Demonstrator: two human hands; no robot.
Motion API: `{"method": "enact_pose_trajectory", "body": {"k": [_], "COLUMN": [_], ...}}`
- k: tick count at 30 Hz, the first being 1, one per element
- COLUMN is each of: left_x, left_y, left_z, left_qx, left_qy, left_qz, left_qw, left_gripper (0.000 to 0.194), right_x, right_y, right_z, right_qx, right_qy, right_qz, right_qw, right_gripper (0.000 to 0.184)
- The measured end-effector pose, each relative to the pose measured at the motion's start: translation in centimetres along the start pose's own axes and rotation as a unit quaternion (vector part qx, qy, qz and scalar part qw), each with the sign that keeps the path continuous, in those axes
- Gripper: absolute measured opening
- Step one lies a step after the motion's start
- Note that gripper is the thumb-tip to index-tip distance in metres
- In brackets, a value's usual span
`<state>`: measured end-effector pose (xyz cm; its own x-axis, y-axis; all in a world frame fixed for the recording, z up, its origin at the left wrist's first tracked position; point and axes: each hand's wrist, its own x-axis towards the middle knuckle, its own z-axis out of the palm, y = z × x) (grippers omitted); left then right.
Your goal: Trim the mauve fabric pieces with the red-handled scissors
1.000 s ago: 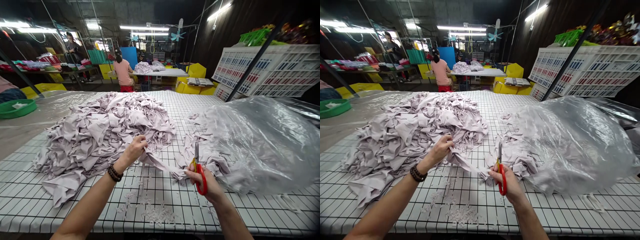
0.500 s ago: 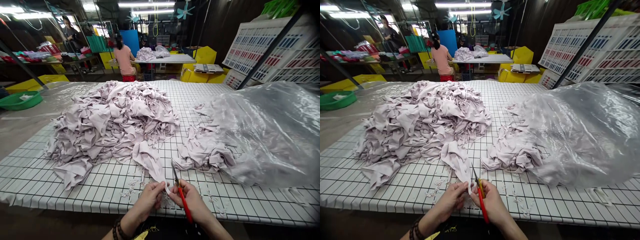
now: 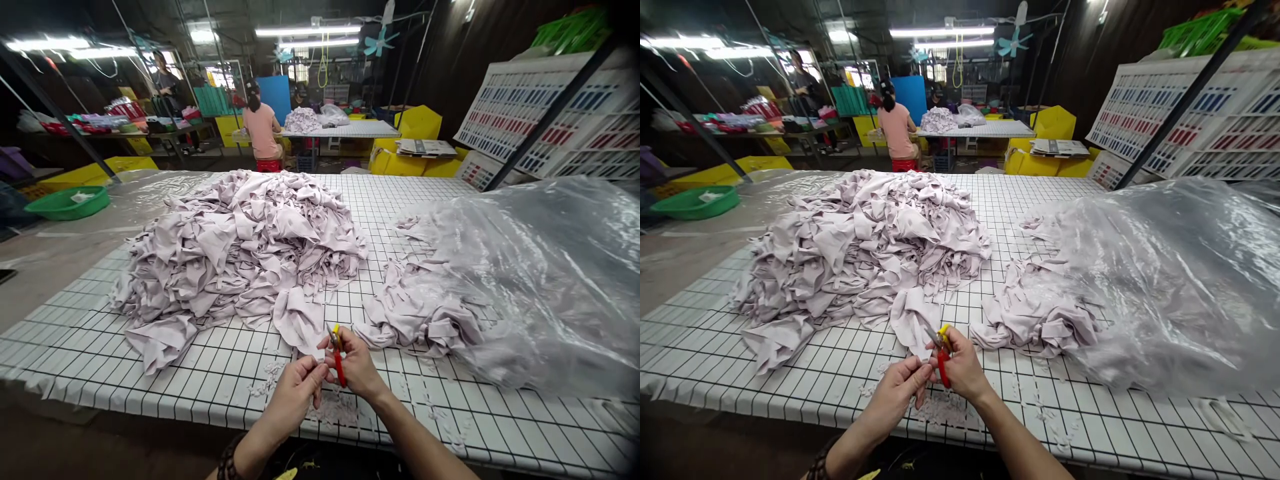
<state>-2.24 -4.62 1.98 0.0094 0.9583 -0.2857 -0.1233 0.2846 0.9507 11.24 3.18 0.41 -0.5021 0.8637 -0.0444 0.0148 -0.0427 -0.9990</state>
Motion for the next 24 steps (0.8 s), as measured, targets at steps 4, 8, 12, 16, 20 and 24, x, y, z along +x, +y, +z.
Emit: {"method": "enact_pose_trajectory", "body": {"k": [4, 8, 12, 16, 20, 24], "left_x": [0.0, 0.4, 1.5, 2.5, 2.8, 3.0], "left_y": [0.9, 1.5, 0.9, 0.0, -0.1, 0.0], "left_z": [-1.1, -1.4, -1.3, -1.3, -1.6, -1.6], "left_qx": [0.114, 0.127, 0.028, -0.044, 0.014, 0.096], "left_qy": [0.091, 0.138, 0.060, 0.028, 0.034, 0.035], "left_qz": [0.096, 0.159, 0.131, 0.119, 0.164, 0.194], "left_qw": [0.985, 0.969, 0.989, 0.992, 0.986, 0.976], "left_gripper": [0.032, 0.031, 0.034, 0.029, 0.027, 0.026], "right_x": [1.4, 1.6, 1.4, 0.7, -1.0, -2.4], "right_y": [0.3, 0.5, 0.6, -0.3, -2.3, -3.2], "right_z": [0.7, 0.6, 0.4, -1.3, -3.5, -4.0], "right_qx": [0.030, 0.043, 0.018, -0.071, -0.247, -0.383], "right_qy": [0.065, 0.061, 0.029, 0.016, -0.004, -0.025], "right_qz": [-0.032, -0.017, 0.013, 0.050, 0.060, 0.033], "right_qw": [0.997, 0.997, 0.999, 0.996, 0.967, 0.923], "right_gripper": [0.020, 0.023, 0.025, 0.026, 0.034, 0.036]}}
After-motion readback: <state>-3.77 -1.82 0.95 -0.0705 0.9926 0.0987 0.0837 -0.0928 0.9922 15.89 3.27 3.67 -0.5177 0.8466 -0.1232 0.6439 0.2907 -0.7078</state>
